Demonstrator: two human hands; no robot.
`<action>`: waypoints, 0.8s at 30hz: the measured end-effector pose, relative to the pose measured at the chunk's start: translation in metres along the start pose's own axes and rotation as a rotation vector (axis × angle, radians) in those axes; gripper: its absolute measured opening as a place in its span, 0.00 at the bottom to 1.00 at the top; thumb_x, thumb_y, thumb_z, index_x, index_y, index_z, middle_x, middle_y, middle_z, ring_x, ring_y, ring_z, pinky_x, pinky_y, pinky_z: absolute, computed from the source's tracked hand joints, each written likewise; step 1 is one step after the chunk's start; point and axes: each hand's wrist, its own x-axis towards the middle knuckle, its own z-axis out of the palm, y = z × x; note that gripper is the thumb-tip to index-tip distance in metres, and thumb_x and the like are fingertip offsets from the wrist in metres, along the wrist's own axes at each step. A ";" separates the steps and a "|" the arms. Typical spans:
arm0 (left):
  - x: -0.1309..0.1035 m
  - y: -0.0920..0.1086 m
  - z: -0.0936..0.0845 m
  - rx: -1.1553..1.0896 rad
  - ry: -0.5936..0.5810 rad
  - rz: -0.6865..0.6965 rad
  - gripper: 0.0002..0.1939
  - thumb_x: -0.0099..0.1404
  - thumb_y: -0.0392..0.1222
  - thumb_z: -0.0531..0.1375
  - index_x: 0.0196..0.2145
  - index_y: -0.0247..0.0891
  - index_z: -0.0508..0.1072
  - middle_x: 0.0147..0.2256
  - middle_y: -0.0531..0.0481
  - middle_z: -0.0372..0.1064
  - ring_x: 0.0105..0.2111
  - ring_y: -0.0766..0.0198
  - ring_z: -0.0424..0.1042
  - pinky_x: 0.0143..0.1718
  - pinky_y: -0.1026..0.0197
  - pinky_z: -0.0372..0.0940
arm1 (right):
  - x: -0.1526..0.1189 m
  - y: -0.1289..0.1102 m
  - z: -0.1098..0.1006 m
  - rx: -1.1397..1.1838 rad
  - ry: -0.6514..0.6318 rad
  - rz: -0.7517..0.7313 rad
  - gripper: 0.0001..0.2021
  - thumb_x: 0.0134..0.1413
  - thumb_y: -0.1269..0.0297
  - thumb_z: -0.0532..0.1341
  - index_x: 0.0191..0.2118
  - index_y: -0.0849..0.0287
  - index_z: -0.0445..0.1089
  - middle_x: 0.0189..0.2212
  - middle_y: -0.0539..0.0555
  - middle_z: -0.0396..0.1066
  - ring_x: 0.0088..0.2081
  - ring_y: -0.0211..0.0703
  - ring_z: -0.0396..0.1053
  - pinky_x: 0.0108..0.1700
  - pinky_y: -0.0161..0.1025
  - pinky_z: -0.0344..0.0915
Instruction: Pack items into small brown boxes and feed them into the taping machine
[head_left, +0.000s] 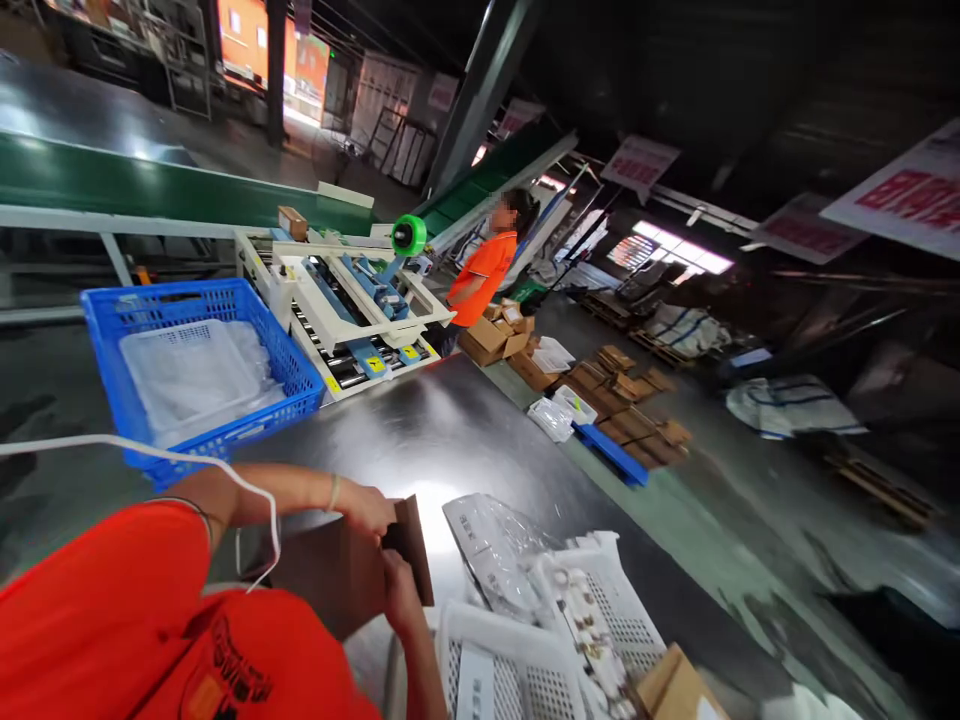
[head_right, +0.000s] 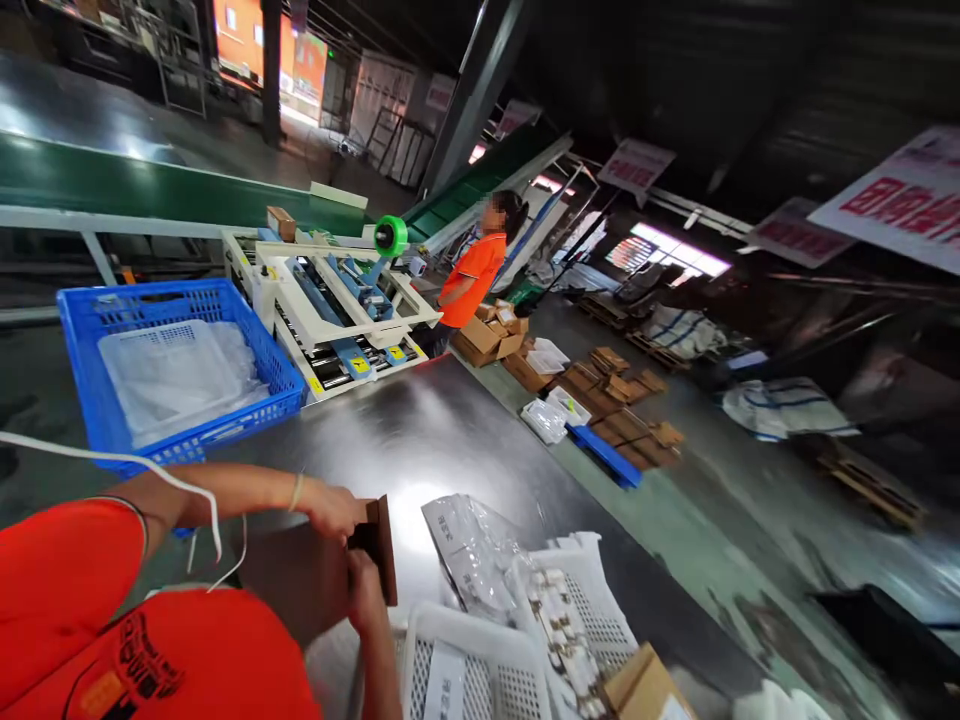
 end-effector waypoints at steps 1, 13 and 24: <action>0.007 0.002 -0.002 -0.001 0.003 -0.026 0.19 0.66 0.43 0.71 0.19 0.46 0.72 0.29 0.47 0.79 0.40 0.45 0.82 0.49 0.45 0.78 | 0.000 0.005 -0.009 0.050 0.062 -0.020 0.19 0.68 0.52 0.59 0.37 0.55 0.86 0.35 0.59 0.84 0.38 0.55 0.82 0.41 0.45 0.79; 0.009 0.020 0.028 -0.195 0.471 -0.569 0.57 0.45 0.55 0.85 0.69 0.40 0.74 0.70 0.26 0.68 0.72 0.26 0.66 0.77 0.24 0.57 | -0.010 0.000 0.054 -0.719 0.340 0.392 0.42 0.60 0.46 0.75 0.74 0.64 0.73 0.72 0.91 0.67 0.66 0.90 0.74 0.56 0.83 0.73; -0.080 0.002 0.035 -0.557 0.283 -0.721 0.47 0.76 0.62 0.67 0.81 0.38 0.55 0.66 0.26 0.76 0.62 0.38 0.80 0.60 0.39 0.76 | 0.006 -0.081 0.020 0.387 0.525 0.706 0.28 0.80 0.62 0.56 0.79 0.58 0.64 0.69 0.67 0.77 0.69 0.54 0.77 0.67 0.49 0.77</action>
